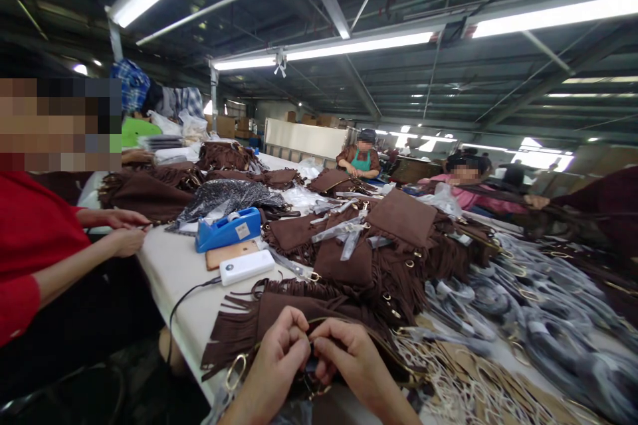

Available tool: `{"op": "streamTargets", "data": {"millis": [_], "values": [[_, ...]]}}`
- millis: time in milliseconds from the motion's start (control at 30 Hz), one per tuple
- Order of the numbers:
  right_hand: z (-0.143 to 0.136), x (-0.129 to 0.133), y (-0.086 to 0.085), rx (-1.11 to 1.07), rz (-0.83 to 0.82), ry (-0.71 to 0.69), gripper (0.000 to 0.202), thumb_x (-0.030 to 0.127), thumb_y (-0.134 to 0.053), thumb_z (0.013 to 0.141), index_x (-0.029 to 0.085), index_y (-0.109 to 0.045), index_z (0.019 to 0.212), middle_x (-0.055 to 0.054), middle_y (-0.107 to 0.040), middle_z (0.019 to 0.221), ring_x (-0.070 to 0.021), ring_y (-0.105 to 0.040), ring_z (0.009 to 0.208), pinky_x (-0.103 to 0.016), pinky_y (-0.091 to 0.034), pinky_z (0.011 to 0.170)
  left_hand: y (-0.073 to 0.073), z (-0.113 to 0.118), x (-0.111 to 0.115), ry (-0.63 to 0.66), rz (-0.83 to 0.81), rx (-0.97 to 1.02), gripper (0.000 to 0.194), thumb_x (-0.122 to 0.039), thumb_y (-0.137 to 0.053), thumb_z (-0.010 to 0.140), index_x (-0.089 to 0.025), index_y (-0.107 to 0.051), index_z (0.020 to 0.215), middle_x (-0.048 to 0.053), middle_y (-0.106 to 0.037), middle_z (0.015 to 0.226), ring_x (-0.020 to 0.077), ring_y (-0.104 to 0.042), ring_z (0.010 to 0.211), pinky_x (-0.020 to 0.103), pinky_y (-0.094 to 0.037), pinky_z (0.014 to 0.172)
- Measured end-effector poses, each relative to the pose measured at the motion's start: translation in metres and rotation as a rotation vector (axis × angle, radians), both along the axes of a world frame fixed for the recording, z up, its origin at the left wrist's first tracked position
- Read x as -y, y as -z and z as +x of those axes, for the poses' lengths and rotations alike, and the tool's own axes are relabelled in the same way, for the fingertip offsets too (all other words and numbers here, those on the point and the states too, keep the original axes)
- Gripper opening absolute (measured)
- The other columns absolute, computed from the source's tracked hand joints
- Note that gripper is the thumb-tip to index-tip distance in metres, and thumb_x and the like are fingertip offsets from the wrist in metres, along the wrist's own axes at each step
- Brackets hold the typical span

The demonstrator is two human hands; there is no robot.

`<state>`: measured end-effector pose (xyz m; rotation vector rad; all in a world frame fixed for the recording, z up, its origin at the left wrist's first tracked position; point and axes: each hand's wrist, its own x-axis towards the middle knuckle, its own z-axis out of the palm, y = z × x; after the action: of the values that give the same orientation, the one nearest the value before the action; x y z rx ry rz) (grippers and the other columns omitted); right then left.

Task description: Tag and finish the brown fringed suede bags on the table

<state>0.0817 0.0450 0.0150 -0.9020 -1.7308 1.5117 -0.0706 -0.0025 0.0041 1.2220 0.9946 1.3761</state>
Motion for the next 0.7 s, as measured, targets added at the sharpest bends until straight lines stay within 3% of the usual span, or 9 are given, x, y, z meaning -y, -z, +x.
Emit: {"op": "streamTargets", "data": {"millis": [200,400,600,700], "values": [[-0.0006,0.0026,-0.0057,0.030,0.103,-0.015,0.049,0.062,-0.063,0.080,0.014,-0.066,0.074,-0.001,-0.064,0.053,-0.0109,-0.059,0.043,-0.020,-0.050,0.046,-0.0013,-0.0034,0.0015,0.012,-0.008,-0.031,0.014,-0.028,-0.053,0.082,-0.021,-0.042,0.087,-0.011,-0.041,0.056,0.0082,-0.032,0.052,0.021,-0.026,0.052],[-0.0009,0.0019,-0.0043,0.005,0.067,-0.011,0.048,0.062,-0.063,0.080,0.014,-0.064,0.075,-0.002,-0.064,0.053,-0.0118,-0.060,0.043,-0.021,-0.051,0.046,-0.0024,-0.0050,0.0002,0.034,-0.013,0.014,0.016,-0.029,-0.054,0.081,-0.021,-0.042,0.088,-0.011,-0.040,0.058,0.0080,-0.030,0.052,0.020,-0.024,0.051],[-0.0016,0.0030,-0.0051,0.076,0.142,-0.044,0.033,0.046,-0.057,0.088,0.016,-0.062,0.075,-0.001,-0.063,0.057,-0.0123,-0.060,0.045,-0.022,-0.051,0.048,-0.0034,-0.0037,0.0010,0.050,0.000,0.012,0.015,-0.027,-0.054,0.080,-0.021,-0.042,0.087,-0.011,-0.042,0.057,0.0083,-0.033,0.052,0.021,-0.026,0.052],[0.0003,0.0040,-0.0078,0.171,0.321,-0.061,0.026,0.033,-0.048,0.093,0.018,-0.058,0.073,0.000,-0.060,0.062,-0.0118,-0.059,0.048,-0.020,-0.048,0.049,-0.0016,-0.0034,0.0013,0.025,0.004,-0.036,0.012,-0.025,-0.052,0.081,-0.021,-0.042,0.086,-0.010,-0.041,0.058,0.0086,-0.033,0.053,0.020,-0.027,0.052]]}}
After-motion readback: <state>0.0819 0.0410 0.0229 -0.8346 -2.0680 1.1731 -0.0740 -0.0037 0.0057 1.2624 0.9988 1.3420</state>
